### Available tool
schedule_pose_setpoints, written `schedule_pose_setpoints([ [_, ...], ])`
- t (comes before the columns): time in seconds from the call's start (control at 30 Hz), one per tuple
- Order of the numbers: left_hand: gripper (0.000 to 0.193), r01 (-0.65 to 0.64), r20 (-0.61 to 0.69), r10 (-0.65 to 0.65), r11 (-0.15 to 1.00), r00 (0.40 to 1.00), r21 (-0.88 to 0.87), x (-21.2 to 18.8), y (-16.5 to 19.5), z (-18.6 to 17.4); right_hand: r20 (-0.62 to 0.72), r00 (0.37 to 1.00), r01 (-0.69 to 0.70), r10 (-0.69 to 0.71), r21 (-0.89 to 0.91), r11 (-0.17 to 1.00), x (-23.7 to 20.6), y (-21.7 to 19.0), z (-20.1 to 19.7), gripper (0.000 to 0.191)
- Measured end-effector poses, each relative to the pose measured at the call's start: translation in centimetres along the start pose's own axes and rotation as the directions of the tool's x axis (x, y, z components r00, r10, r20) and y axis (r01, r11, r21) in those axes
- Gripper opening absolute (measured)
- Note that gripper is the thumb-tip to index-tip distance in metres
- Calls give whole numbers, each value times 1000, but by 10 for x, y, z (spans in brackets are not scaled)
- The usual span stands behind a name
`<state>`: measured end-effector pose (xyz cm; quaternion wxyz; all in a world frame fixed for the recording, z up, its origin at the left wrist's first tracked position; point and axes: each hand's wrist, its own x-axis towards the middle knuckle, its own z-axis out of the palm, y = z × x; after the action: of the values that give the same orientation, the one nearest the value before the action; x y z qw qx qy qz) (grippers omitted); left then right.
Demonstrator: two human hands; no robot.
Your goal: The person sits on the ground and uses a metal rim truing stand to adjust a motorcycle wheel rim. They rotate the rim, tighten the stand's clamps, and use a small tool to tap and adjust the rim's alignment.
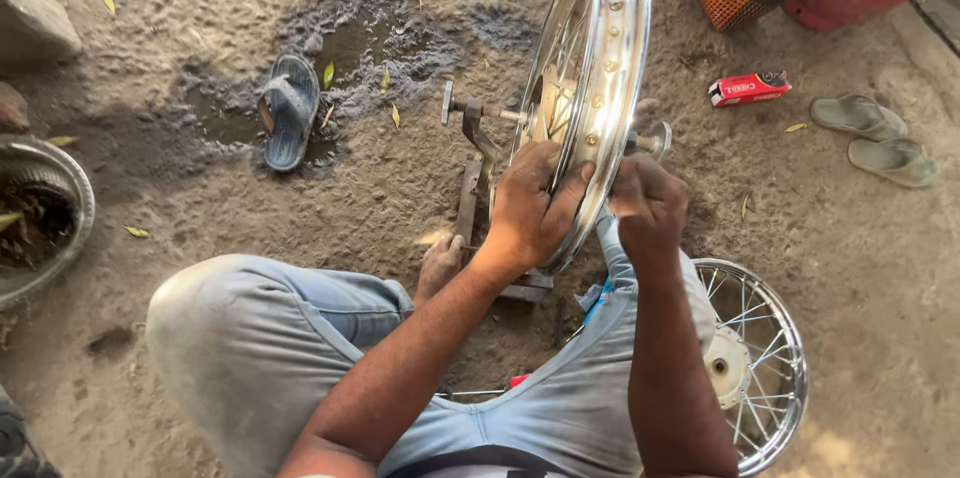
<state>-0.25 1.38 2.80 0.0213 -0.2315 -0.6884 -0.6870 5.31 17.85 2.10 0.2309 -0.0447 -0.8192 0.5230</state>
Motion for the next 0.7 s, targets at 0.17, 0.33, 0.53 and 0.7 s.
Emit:
schedule_pose_setpoints([
  [0.17,16,-26,10,26,1000,1000,9,2,1,-1,8,997,-72,74,-168,983,20,10,-14,46],
  [0.33,16,-9,-23,9,1000,1000,-11,4,6,-1,-32,996,65,-79,-315,947,17,-5,-15,42],
  [0.53,15,-31,-65,32,999,997,12,8,8,2,120,960,276,-252,-544,793,5,-40,-24,49],
  [0.7,16,38,-34,-38,999,999,15,7,0,5,139,986,167,-93,-761,627,-12,-45,-18,56],
])
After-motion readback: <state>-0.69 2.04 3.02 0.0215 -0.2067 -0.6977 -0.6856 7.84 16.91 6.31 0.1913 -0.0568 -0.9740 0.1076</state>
